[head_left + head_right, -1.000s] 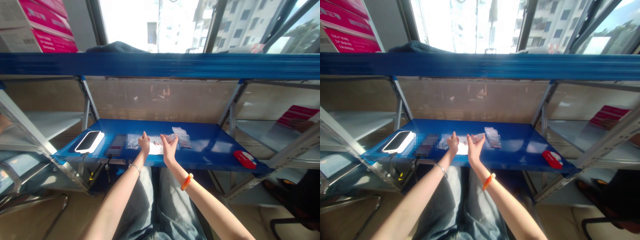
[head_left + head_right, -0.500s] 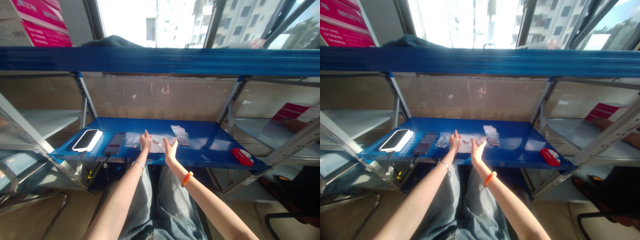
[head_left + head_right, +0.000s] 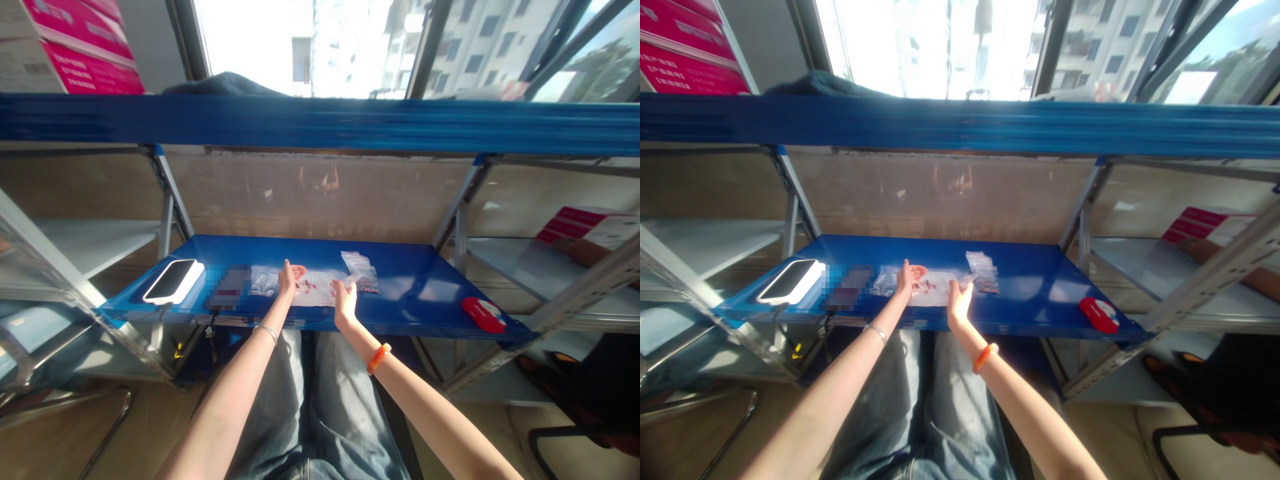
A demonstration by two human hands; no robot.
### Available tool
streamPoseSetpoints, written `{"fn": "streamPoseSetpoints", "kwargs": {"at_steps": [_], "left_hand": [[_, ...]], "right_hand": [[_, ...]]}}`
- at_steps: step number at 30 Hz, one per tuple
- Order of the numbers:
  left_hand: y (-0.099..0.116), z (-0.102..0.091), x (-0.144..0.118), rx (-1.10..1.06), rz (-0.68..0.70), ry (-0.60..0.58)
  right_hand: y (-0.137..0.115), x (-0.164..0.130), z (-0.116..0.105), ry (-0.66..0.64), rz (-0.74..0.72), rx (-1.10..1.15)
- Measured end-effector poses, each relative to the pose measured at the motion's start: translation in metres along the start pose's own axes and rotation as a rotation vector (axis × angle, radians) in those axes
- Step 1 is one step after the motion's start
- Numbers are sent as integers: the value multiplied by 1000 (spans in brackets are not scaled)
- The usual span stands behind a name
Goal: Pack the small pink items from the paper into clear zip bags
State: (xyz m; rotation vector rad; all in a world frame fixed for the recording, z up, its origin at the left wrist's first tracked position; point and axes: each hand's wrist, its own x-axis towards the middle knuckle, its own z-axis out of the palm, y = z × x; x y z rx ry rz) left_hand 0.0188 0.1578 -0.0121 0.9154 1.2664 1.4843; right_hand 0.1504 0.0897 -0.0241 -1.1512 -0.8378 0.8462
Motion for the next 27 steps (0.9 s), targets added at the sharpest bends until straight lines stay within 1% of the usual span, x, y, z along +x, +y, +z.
{"fn": "streamPoseSetpoints", "kwargs": {"at_steps": [2,3,6,8,12,13,15,16,19,20,22,23,25,27], "left_hand": [[4,-4,-2,-36,-11,-45],[5,-7,-2,-52,-15,-64],[10,-15,-4,-83,-30,-107],[13,-21,-5,-91,-39,-118],[21,-29,-17,-84,-21,-98],[24,-30,-23,-80,-10,-98],[31,-31,-40,-68,8,-139],[36,-32,-49,-59,9,-187],[49,-33,-78,-48,0,-427],[53,-34,-86,-58,2,-466],[61,-36,-98,-69,20,-451],[65,-38,-102,-69,41,-420],[72,-42,-106,-49,98,-349],[80,-48,-108,-11,152,-301]], "right_hand": [[-7,0,1,79,122,39],[-10,-1,2,95,163,59],[-22,-2,2,51,190,115],[-30,-4,1,-4,191,150],[-47,-10,-3,-169,190,179],[-50,-13,-3,-214,193,172],[-56,-18,-4,-315,210,152],[-59,-21,-4,-375,223,141],[-66,-31,-4,-586,251,118],[-68,-34,-4,-653,255,114],[-71,-41,-7,-759,255,96],[-73,-45,-9,-801,256,82],[-76,-49,-13,-867,262,37],[-80,-52,-15,-912,260,-12]]}}
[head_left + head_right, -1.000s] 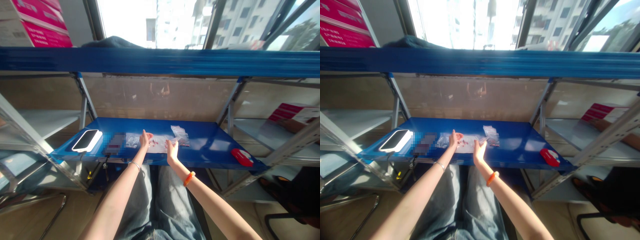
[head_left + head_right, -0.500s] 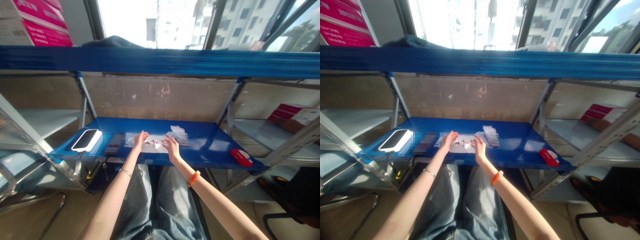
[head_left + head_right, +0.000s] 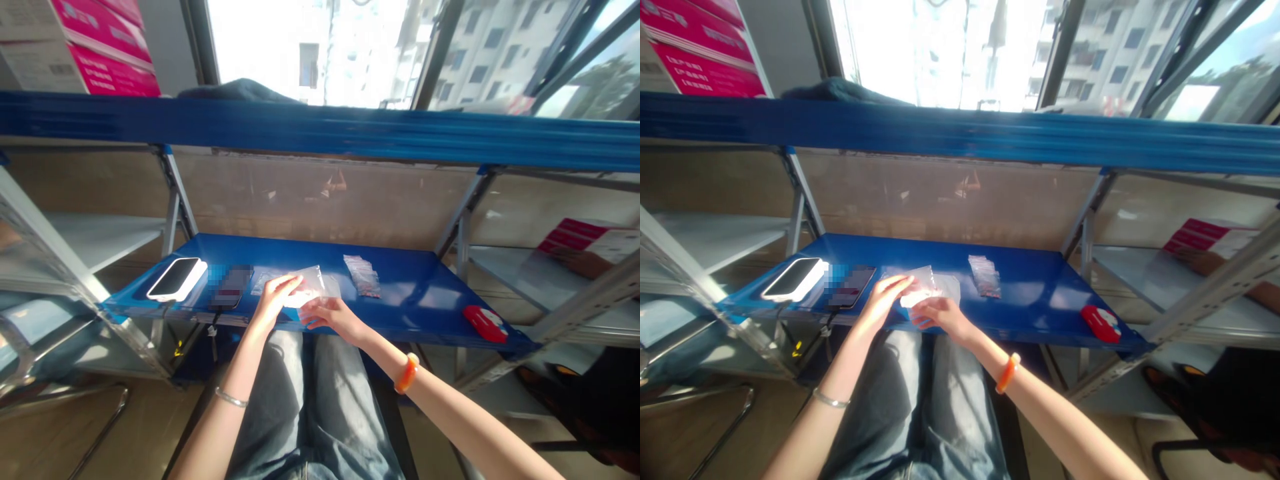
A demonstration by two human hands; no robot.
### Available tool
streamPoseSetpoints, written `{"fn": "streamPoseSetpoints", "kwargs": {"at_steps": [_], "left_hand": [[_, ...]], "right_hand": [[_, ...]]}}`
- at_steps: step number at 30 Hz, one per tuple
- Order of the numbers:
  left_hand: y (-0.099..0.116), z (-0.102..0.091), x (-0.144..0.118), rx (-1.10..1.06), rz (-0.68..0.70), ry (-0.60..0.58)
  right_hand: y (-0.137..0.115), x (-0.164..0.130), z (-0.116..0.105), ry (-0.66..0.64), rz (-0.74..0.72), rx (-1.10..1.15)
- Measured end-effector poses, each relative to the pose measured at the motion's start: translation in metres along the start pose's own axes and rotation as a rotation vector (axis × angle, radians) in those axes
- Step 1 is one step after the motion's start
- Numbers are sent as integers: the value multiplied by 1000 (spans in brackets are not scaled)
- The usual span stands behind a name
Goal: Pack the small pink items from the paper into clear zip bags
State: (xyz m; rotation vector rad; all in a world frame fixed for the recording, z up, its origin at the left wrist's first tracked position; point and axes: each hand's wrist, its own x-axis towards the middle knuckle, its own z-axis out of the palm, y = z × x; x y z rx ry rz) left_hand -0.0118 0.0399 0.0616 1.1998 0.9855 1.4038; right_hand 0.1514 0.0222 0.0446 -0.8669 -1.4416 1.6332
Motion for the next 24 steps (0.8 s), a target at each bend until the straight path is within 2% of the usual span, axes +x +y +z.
{"fn": "streamPoseSetpoints", "kwargs": {"at_steps": [3,6,9,11,16,20,24], "left_hand": [[10,-6,-8,38,12,19],[14,-8,-22,64,-7,22],[12,-6,-36,111,-8,-68],[11,-4,-40,137,16,-107],[19,-9,-38,302,136,-55],[34,-16,-39,547,201,-162],[44,-19,-39,707,251,-227]], "right_hand": [[-11,0,0,-9,4,-78],[-26,3,2,71,-53,-154],[-36,5,4,156,-116,-188],[-39,4,5,146,-112,-205],[-42,-1,-1,64,-85,-263],[-51,-4,-9,113,-67,-331],[-59,-5,-13,77,-44,-440]]}}
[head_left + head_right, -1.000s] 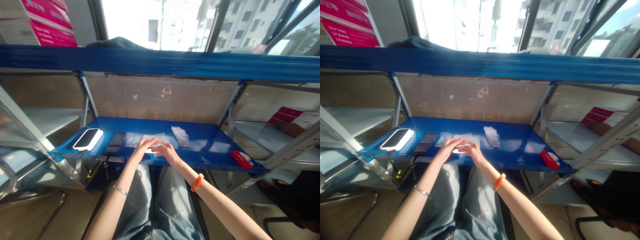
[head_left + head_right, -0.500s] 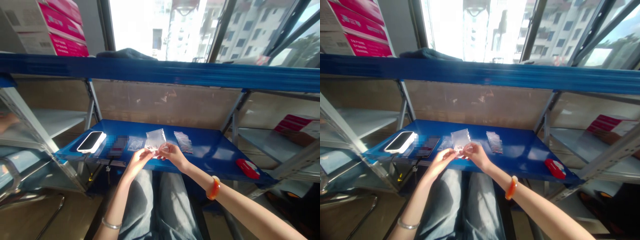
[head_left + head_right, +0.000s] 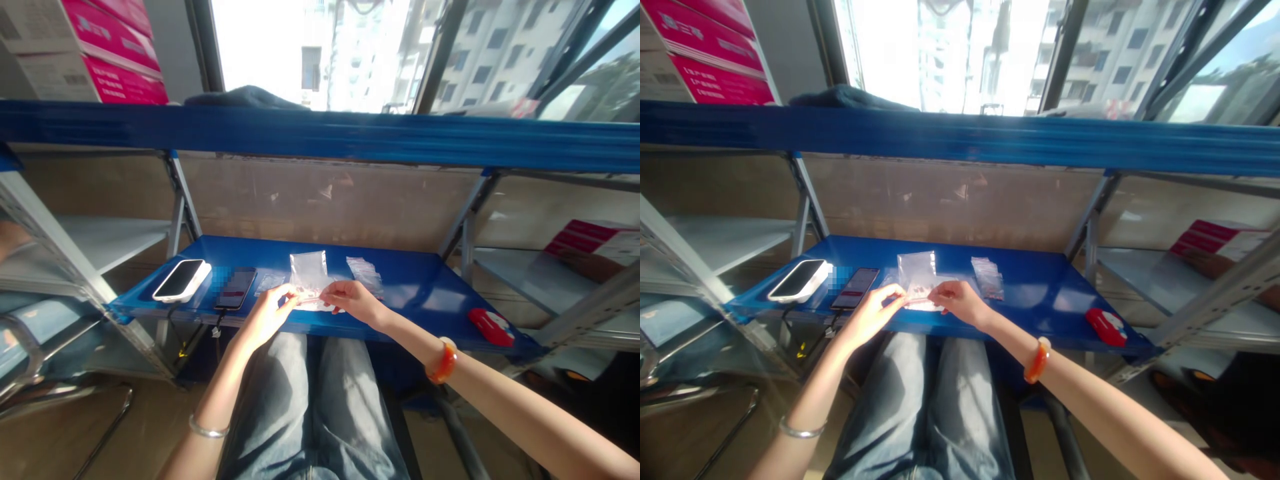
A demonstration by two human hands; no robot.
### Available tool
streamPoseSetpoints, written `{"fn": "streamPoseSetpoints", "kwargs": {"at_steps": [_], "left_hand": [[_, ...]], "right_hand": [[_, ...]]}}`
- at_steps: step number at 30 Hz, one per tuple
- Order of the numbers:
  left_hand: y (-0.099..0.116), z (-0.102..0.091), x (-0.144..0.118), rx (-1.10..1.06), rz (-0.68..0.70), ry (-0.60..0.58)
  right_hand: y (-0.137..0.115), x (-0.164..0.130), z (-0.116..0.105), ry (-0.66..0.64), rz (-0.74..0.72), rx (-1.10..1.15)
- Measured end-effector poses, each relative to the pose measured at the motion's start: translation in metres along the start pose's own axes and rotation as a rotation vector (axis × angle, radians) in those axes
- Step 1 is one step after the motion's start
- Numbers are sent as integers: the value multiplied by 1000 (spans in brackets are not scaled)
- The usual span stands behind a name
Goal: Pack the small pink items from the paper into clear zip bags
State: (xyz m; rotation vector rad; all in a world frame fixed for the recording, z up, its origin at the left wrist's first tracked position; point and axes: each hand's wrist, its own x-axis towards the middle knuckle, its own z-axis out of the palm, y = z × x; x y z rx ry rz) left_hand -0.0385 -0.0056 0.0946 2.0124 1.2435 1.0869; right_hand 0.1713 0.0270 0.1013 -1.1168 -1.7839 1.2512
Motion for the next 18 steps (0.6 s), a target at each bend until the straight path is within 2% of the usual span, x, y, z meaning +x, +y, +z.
{"fn": "streamPoseSetpoints", "kwargs": {"at_steps": [5,9,14,18], "left_hand": [[1,-1,5,-3,18,-56],[3,3,10,-49,38,-54],[2,3,12,-31,24,-7],[1,2,12,-28,35,-18]], "right_hand": [[2,0,-1,69,-95,-168],[4,1,3,119,-154,-167],[-1,2,6,53,-137,-81],[-3,4,9,54,-155,-129]]}}
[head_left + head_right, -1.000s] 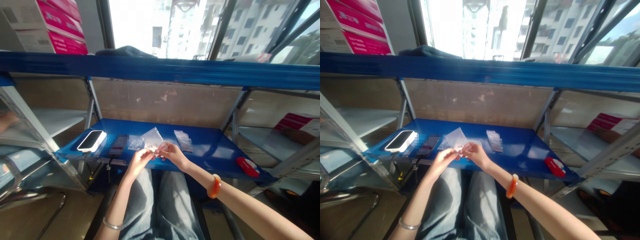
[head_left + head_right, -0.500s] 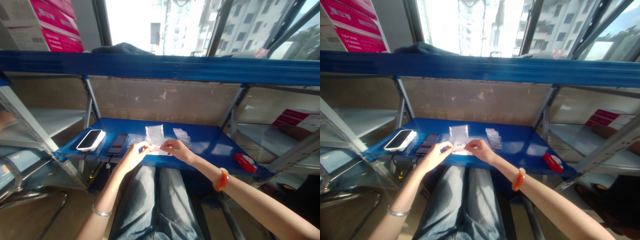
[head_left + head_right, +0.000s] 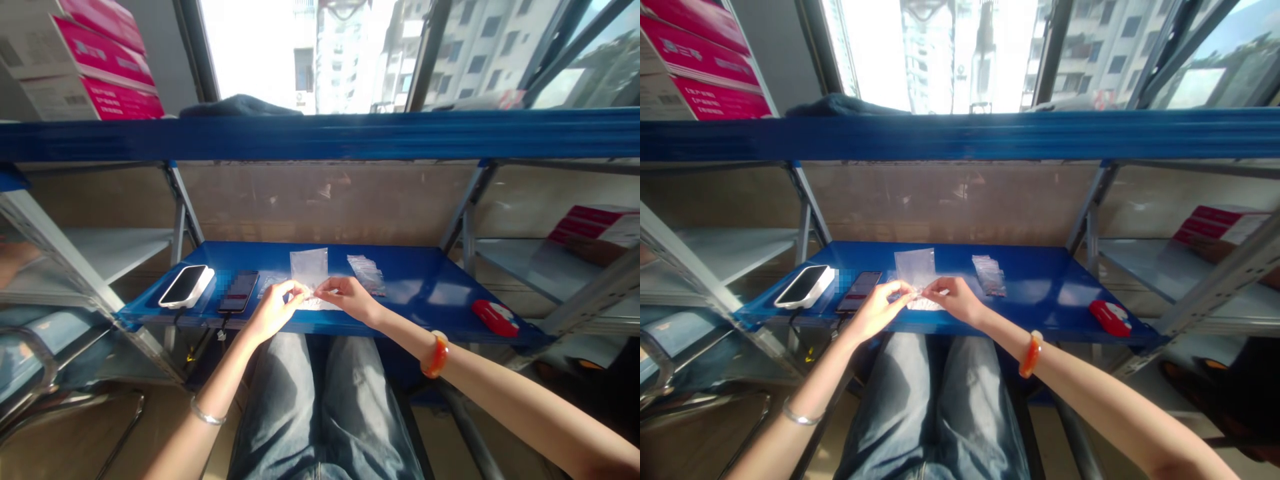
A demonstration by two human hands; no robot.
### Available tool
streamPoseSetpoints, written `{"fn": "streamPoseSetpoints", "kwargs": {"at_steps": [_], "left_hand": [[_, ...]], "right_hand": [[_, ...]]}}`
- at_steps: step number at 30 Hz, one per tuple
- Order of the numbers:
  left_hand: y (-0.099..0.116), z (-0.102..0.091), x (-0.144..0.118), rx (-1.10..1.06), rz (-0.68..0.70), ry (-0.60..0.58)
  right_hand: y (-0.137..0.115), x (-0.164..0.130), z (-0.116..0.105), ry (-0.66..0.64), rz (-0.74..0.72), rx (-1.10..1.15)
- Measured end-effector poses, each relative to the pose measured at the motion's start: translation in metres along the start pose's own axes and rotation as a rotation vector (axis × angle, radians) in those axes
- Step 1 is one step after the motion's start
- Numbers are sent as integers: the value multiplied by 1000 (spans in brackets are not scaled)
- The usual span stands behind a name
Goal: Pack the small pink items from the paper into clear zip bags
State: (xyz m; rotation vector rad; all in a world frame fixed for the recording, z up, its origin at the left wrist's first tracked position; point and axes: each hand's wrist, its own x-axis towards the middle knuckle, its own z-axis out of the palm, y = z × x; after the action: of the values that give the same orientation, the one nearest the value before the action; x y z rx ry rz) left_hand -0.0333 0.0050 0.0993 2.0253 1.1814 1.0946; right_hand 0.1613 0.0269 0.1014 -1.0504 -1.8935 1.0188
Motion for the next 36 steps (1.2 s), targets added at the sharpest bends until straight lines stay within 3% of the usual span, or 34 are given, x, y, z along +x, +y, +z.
{"fn": "streamPoseSetpoints", "kwargs": {"at_steps": [5,12,17,21,25,28,32,36], "left_hand": [[-3,1,1,-41,-24,19],[-9,-2,4,-9,-43,31],[-21,-13,4,-61,-113,59],[-40,-23,6,-191,-273,146],[-64,-28,14,-210,-346,282],[-84,-29,23,-55,-377,369],[-111,-27,30,387,-466,329],[-126,-20,26,512,-554,266]], "right_hand": [[4,5,6,51,-51,-47],[2,15,15,2,-47,-37],[3,28,26,-21,63,71],[8,45,37,-68,150,233],[18,66,53,-13,193,271],[29,81,68,56,222,163],[44,88,90,121,245,-163],[51,79,109,24,114,-498]]}}
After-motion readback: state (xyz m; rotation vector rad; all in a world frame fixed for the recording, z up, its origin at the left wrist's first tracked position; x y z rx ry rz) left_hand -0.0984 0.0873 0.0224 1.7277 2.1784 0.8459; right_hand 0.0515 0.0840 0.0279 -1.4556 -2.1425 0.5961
